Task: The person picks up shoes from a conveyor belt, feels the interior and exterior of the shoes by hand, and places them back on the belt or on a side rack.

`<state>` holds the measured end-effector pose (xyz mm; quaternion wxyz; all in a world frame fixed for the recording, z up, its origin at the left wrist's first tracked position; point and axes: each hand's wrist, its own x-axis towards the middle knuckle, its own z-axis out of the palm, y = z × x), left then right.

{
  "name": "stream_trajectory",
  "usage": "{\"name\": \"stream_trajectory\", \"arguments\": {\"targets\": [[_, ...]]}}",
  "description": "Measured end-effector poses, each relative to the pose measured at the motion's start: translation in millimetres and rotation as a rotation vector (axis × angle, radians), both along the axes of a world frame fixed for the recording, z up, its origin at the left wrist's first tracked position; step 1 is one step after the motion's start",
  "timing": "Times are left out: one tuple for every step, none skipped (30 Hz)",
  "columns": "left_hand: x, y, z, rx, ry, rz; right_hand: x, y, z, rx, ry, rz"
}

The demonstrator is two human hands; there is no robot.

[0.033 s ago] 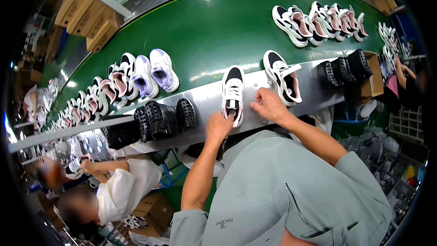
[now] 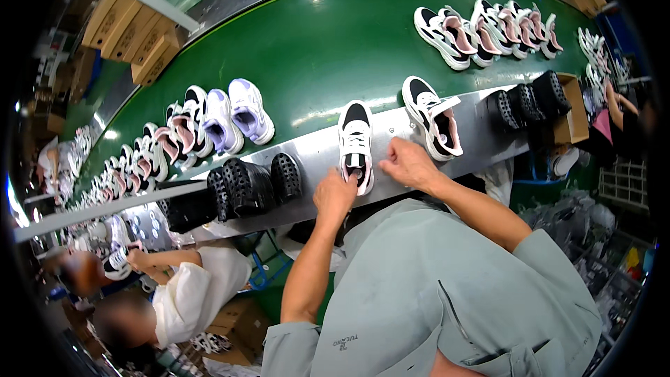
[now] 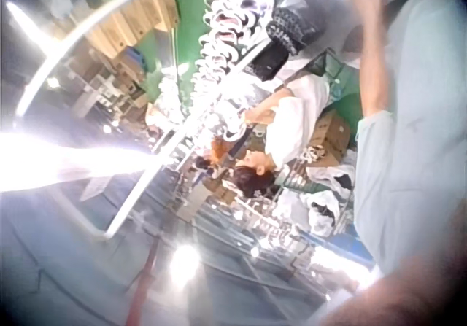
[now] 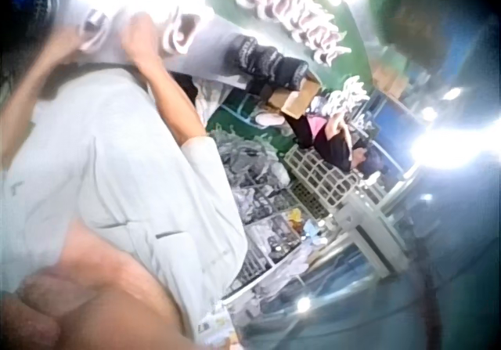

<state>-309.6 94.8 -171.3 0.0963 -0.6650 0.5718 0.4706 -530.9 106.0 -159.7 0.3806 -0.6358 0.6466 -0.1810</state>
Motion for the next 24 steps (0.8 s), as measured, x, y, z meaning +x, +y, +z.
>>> {"name": "stream_trajectory", "arguments": {"targets": [[-9.7, 3.1, 5.1, -0.387, -0.045, -0.031, 4.3, -1.0, -2.7, -0.002, -0.005, -0.036], [-12.7, 4.9, 9.4, -0.778, -0.086, -0.049, 14.9, -3.9, -4.0, 0.085, 0.095, 0.027], [-13.5, 2.7, 10.4, -0.783, -0.086, -0.074, 21.8, -6.2, -6.4, 0.173, 0.193, 0.089], [-15.0, -0.1, 11.4, -0.909, -0.019, -0.174, 24.1, -7.3, -15.4, 0.147, 0.161, 0.104], [-18.8, -3.4, 12.3, -1.033, 0.056, -0.268, 25.6, -8.6, -17.2, 0.144, 0.158, 0.084], [-17.9, -5.6, 4.3, -1.106, 0.126, -0.294, 27.4, -9.7, -17.4, 0.276, -0.088, 0.007], [-16.0, -7.8, 1.7, -1.111, 0.138, -0.314, 28.9, -10.1, -18.8, 0.401, -0.337, -0.069], [-16.2, -8.4, 0.5, -1.082, 0.146, -0.283, 31.5, -5.0, -24.2, 0.287, -0.353, -0.07], [-17.5, -9.1, -0.6, -1.052, 0.155, -0.253, 28.6, -3.4, -29.3, 0.248, -0.307, -0.034], [-20.6, -9.7, -1.8, -0.974, 0.127, -0.193, 18.5, -0.3, -33.4, 0.3, -0.368, 0.005], [-25.3, -11.8, 8.3, -0.877, 0.01, -0.215, 8.3, 2.0, -34.4, 0.351, -0.432, 0.048], [-35.7, -11.1, 28.2, -0.884, -0.06, -0.244, -7.8, 9.3, -25.8, 0.327, -0.424, 0.032], [-49.7, -9.4, 45.8, -0.89, -0.131, -0.268, -34.8, 19.1, -9.2, 0.208, -0.322, -0.09], [-59.6, -8.4, 54.5, -0.889, -0.129, -0.278, -58.9, 28.6, 10.3, 0.092, -0.222, -0.201], [-70.6, -6.8, 59.0, -0.893, -0.013, -0.26, -79.6, 30.9, 23.7, -0.045, -0.01, -0.42], [-81.5, -1.9, 60.1, -0.889, 0.105, -0.245, -102.5, 27.5, 28.0, -0.167, 0.117, -0.545], [-95.4, -0.8, 40.5, -0.852, 0.181, -0.214, -122.1, 20.8, 29.5, -0.371, 0.145, -0.543], [-124.1, -6.7, 30.0, -0.762, 0.199, -0.2, -141.0, 6.8, 20.2, -0.485, 0.081, -0.489], [-150.8, -9.5, 16.2, -0.799, 0.257, -0.218, -144.7, -9.0, 13.3, -0.487, -0.012, -0.479], [-179.2, -17.7, 16.9, -0.663, 0.293, -0.201, -148.5, -20.9, 7.4, -0.359, -0.167, -0.4], [-198.3, -24.8, 6.2, -0.608, 0.307, -0.121, -147.2, -29.9, 1.0, -0.225, -0.329, -0.307], [-206.0, -34.6, -10.0, -0.556, 0.314, -0.08, -149.1, -34.7, -6.7, -0.225, -0.336, -0.302], [-215.9, -41.4, -13.6, -0.5, 0.329, -0.049, -156.0, -38.0, -11.4, -0.173, -0.227, -0.245], [-217.3, -42.6, -15.7, -0.499, 0.329, -0.052, -162.5, -39.0, -15.3, -0.12, -0.12, -0.185]]}}
